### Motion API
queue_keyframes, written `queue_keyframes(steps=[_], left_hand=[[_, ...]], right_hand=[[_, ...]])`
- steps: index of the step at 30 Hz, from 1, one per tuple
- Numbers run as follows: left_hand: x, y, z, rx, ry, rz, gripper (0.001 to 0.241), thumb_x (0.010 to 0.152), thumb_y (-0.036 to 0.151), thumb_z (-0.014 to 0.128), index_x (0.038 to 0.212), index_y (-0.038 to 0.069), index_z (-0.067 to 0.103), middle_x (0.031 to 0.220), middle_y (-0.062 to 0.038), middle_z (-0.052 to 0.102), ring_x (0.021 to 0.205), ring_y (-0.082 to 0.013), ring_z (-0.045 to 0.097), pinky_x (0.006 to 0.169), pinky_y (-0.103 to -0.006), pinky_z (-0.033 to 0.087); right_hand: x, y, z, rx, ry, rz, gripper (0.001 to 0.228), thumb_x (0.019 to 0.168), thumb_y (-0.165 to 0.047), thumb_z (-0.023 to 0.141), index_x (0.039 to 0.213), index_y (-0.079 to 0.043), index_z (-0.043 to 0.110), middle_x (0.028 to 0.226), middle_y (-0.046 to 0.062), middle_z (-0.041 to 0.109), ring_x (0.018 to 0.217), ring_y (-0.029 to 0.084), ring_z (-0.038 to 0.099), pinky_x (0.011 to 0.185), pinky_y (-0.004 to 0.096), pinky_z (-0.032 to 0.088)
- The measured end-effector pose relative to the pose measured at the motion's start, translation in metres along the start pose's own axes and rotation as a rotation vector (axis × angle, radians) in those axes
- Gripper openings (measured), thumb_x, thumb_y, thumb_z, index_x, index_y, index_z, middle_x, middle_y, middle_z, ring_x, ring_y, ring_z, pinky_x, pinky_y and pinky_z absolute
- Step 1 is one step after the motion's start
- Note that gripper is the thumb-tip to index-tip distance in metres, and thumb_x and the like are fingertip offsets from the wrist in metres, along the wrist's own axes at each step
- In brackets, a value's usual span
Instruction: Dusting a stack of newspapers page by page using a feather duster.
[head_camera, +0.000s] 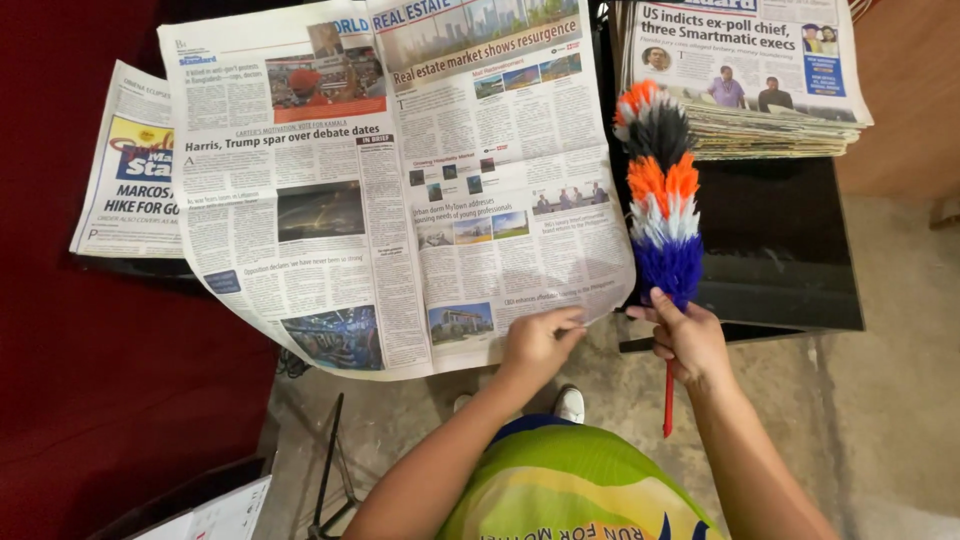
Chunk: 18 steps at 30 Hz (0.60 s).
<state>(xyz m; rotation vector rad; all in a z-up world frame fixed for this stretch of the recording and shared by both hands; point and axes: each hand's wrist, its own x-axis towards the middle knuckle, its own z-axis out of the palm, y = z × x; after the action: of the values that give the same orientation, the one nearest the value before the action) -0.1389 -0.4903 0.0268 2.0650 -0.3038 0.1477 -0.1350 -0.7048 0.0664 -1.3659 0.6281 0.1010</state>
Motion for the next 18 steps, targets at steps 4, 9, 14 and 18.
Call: queue_keyframes(steps=[4, 9, 14, 18], left_hand=[[0.003, -0.004, -0.017, -0.313, 0.041, -0.185, 0.025, 0.078, 0.017, 0.085, 0.102, 0.016, 0.080, 0.086, -0.007, 0.079, 0.087, -0.0237, 0.078, 0.075, -0.0343, 0.060], [0.002, -0.023, -0.013, -0.430, 0.075, -0.277, 0.027, 0.074, 0.015, 0.090, 0.099, 0.009, 0.081, 0.081, -0.011, 0.079, 0.074, -0.0180, 0.076, 0.061, -0.0293, 0.058], [0.001, -0.032, -0.005, -0.450, 0.096, -0.344, 0.033, 0.066, 0.019, 0.096, 0.093, 0.007, 0.081, 0.074, -0.012, 0.076, 0.070, -0.0196, 0.075, 0.056, -0.0314, 0.057], [0.003, -0.028, -0.012, -0.373, 0.102, -0.264, 0.030, 0.062, 0.023, 0.097, 0.076, 0.007, 0.076, 0.058, -0.010, 0.066, 0.057, -0.0141, 0.063, 0.050, -0.0293, 0.049]], right_hand=[[-0.003, -0.006, 0.010, 0.007, 0.004, -0.016, 0.030, 0.105, -0.027, 0.065, 0.104, 0.001, 0.053, 0.094, 0.027, 0.072, 0.040, 0.001, 0.023, 0.035, 0.019, 0.023], [0.004, -0.001, 0.017, 0.017, 0.000, -0.048, 0.029, 0.105, -0.026, 0.066, 0.102, 0.000, 0.053, 0.092, 0.028, 0.071, 0.041, 0.002, 0.021, 0.035, 0.019, 0.021], [0.006, -0.001, 0.020, -0.002, -0.004, -0.080, 0.028, 0.103, -0.025, 0.070, 0.098, -0.002, 0.055, 0.090, 0.027, 0.072, 0.040, 0.001, 0.022, 0.035, 0.018, 0.021], [0.011, 0.001, 0.023, -0.009, 0.026, -0.111, 0.030, 0.104, -0.025, 0.069, 0.099, 0.002, 0.058, 0.088, 0.028, 0.071, 0.039, 0.003, 0.023, 0.034, 0.019, 0.022]])
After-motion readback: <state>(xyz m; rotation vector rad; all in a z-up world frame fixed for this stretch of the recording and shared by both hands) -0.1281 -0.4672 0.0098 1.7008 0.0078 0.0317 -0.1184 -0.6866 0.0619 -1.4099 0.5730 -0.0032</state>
